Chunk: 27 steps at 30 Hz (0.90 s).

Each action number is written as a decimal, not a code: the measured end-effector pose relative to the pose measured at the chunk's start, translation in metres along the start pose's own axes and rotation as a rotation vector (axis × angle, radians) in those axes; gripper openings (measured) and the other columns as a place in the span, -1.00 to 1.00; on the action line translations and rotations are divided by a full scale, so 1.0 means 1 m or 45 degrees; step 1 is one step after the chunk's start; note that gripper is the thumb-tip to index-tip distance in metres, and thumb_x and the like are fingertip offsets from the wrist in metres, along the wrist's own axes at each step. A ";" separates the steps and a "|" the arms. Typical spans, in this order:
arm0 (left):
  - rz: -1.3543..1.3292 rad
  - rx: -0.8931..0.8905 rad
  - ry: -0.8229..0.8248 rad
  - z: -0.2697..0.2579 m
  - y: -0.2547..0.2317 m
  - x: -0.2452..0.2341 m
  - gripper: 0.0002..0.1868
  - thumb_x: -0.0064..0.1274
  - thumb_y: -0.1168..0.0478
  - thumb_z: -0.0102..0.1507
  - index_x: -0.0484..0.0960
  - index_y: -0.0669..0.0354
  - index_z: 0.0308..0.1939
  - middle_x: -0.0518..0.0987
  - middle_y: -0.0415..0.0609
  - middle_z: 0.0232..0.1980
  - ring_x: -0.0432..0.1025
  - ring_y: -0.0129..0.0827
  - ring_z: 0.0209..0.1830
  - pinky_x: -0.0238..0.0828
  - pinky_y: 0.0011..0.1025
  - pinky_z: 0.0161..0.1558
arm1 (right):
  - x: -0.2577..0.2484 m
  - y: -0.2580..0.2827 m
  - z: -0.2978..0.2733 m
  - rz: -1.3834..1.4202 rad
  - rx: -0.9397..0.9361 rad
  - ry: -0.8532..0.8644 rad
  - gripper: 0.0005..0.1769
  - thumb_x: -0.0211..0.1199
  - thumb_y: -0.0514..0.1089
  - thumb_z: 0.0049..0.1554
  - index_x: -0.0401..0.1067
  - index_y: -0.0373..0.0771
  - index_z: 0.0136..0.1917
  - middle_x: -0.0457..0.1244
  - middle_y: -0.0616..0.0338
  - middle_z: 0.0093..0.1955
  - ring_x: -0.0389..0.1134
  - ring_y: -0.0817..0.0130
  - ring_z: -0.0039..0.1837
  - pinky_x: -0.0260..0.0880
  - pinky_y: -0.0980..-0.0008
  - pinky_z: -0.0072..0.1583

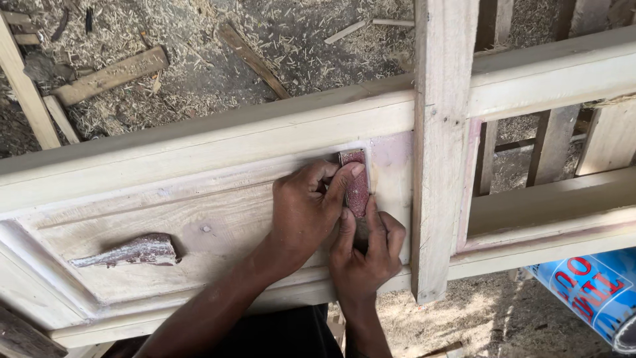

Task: The person sands the edges and corners of a wooden door panel using a sanding block. The person moves the sanding block along the grooves and flat surfaces to smooth the wood.

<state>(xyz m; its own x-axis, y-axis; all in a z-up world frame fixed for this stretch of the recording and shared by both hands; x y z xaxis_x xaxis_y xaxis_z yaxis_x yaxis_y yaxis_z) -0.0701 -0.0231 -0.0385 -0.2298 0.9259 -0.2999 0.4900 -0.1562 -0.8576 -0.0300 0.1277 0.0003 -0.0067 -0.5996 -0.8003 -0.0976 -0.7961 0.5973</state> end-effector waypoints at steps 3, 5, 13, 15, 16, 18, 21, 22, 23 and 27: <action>-0.050 -0.099 0.070 -0.001 0.005 0.008 -0.81 0.23 0.25 0.31 0.68 0.30 -0.34 0.67 -0.02 -0.44 0.54 -0.57 -0.52 0.43 -0.56 -0.57 | -0.007 0.002 0.003 -0.064 -0.078 0.018 -0.60 0.43 -0.21 0.22 0.49 -0.36 0.28 0.25 0.03 0.07 0.39 0.28 0.05 0.48 0.37 -0.05; -0.051 -0.191 0.091 0.002 0.013 0.010 -0.76 0.24 0.24 0.32 0.67 0.30 -0.41 0.65 -0.02 -0.52 0.46 -0.54 -0.60 0.33 -0.52 -0.62 | -0.003 0.001 0.006 -0.099 -0.081 0.012 -0.60 0.43 -0.21 0.20 0.50 -0.37 0.28 0.25 0.02 0.05 0.38 0.28 0.03 0.46 0.37 -0.07; -0.139 -0.089 0.034 -0.006 0.011 0.007 -0.78 0.22 0.23 0.32 0.65 0.29 -0.37 0.64 -0.04 -0.49 0.52 -0.54 -0.56 0.39 -0.53 -0.59 | -0.009 -0.003 0.005 -0.138 -0.180 0.064 -0.59 0.44 -0.22 0.21 0.49 -0.37 0.29 0.23 0.05 0.05 0.36 0.30 0.02 0.43 0.40 -0.07; -0.142 -0.096 0.053 -0.007 0.014 0.008 -0.78 0.21 0.23 0.33 0.65 0.28 -0.36 0.64 -0.03 -0.49 0.53 -0.52 -0.56 0.39 -0.52 -0.60 | -0.010 -0.004 0.001 -0.163 -0.192 0.071 -0.57 0.46 -0.21 0.19 0.50 -0.39 0.28 0.21 0.04 0.03 0.35 0.33 -0.03 0.39 0.43 -0.13; -0.145 -0.087 0.069 -0.009 0.015 0.007 -0.80 0.20 0.22 0.33 0.65 0.27 -0.33 0.65 -0.04 -0.47 0.55 -0.53 -0.54 0.41 -0.52 -0.60 | -0.009 -0.004 0.001 -0.153 -0.226 0.089 -0.58 0.46 -0.22 0.20 0.49 -0.39 0.29 0.22 0.05 0.04 0.35 0.32 0.00 0.40 0.41 -0.11; -0.122 -0.068 0.092 -0.016 0.014 0.010 -0.81 0.20 0.22 0.32 0.64 0.28 -0.32 0.63 -0.02 -0.46 0.56 -0.51 -0.54 0.41 -0.51 -0.60 | -0.014 -0.006 -0.001 -0.164 -0.253 0.111 -0.58 0.46 -0.23 0.22 0.49 -0.38 0.30 0.22 0.06 0.07 0.35 0.30 0.05 0.42 0.38 -0.05; -0.090 0.019 0.002 -0.008 0.008 0.009 -0.80 0.22 0.23 0.32 0.63 0.29 -0.33 0.60 0.01 -0.48 0.53 -0.47 -0.56 0.38 -0.47 -0.60 | -0.012 -0.011 0.005 -0.147 -0.204 0.102 -0.60 0.43 -0.24 0.24 0.48 -0.38 0.31 0.22 0.05 0.10 0.36 0.33 0.07 0.44 0.41 -0.04; -0.137 0.018 0.012 -0.007 0.010 0.010 -0.80 0.22 0.23 0.33 0.63 0.29 -0.31 0.60 0.01 -0.48 0.53 -0.46 -0.56 0.39 -0.46 -0.58 | -0.010 -0.011 0.005 -0.173 -0.239 0.101 -0.59 0.43 -0.24 0.23 0.48 -0.39 0.31 0.22 0.03 0.10 0.36 0.33 0.06 0.44 0.42 -0.05; -0.186 -0.007 0.020 -0.012 0.012 0.011 -0.81 0.22 0.23 0.33 0.64 0.29 -0.30 0.60 0.00 -0.48 0.52 -0.46 -0.55 0.40 -0.46 -0.57 | -0.011 -0.011 0.004 -0.206 -0.268 0.122 -0.58 0.43 -0.23 0.23 0.47 -0.39 0.31 0.22 0.02 0.10 0.36 0.32 0.06 0.44 0.43 -0.06; -0.137 0.010 0.004 -0.015 0.012 0.008 -0.77 0.23 0.22 0.31 0.62 0.29 -0.36 0.58 0.01 -0.50 0.50 -0.43 -0.59 0.38 -0.45 -0.58 | -0.018 -0.006 0.001 -0.236 -0.336 0.161 -0.59 0.42 -0.21 0.24 0.47 -0.37 0.32 0.21 0.04 0.09 0.36 0.31 0.08 0.45 0.40 -0.04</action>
<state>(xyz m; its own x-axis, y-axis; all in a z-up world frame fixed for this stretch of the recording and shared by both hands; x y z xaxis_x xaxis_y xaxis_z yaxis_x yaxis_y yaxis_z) -0.0535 -0.0124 -0.0451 -0.2779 0.9386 -0.2044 0.4557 -0.0585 -0.8882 -0.0303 0.1433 0.0115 0.1117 -0.4349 -0.8935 0.1751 -0.8765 0.4485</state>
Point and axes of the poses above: each hand's wrist, its own z-axis towards the middle knuckle, its own x-axis out of the palm, y = z × x, the point moved 9 cm from there along z, towards the middle knuckle
